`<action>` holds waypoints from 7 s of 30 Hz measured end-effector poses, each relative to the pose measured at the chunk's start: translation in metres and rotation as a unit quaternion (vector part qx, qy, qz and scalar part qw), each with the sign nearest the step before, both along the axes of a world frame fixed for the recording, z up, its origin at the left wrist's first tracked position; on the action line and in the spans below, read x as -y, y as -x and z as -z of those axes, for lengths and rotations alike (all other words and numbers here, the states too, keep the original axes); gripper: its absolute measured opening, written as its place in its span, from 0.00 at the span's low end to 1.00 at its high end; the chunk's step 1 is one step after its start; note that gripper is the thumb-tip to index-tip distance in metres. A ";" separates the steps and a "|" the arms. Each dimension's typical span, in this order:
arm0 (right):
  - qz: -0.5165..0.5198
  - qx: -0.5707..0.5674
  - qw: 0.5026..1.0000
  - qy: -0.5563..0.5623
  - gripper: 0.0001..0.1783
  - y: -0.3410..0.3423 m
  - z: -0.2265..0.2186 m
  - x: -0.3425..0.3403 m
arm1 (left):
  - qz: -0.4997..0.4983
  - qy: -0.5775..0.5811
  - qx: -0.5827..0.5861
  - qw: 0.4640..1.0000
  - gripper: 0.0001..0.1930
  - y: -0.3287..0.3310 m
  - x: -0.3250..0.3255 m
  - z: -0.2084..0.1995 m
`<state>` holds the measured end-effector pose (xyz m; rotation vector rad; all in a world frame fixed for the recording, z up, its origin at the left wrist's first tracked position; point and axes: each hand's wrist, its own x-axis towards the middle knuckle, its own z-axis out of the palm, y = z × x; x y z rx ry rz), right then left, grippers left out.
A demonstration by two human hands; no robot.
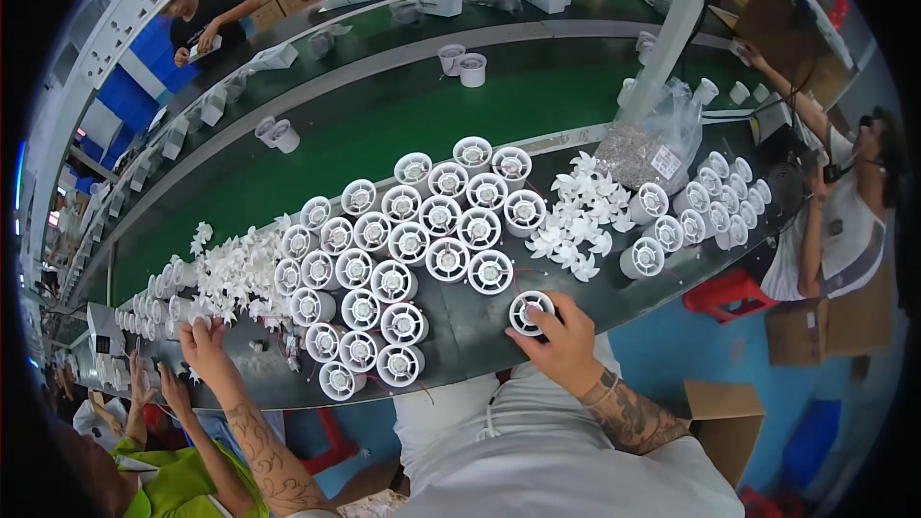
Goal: Assembling small electronic parts into white plastic housings on a production line.
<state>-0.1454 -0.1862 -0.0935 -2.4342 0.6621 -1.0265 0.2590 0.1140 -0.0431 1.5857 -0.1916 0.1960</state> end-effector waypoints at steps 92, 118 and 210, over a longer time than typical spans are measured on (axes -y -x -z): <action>-0.166 0.234 0.470 -0.835 0.29 0.008 -0.076 -0.047 | 0.446 -0.087 0.134 0.881 0.21 0.276 0.145 -0.030; -0.161 0.189 0.432 -0.867 0.27 0.011 -0.059 -0.053 | 0.552 -0.203 0.035 0.808 0.25 0.267 0.138 -0.041; -0.141 -0.076 0.987 -0.002 0.32 0.006 -0.112 -0.042 | 0.379 0.408 -0.676 0.483 0.17 0.313 0.193 0.019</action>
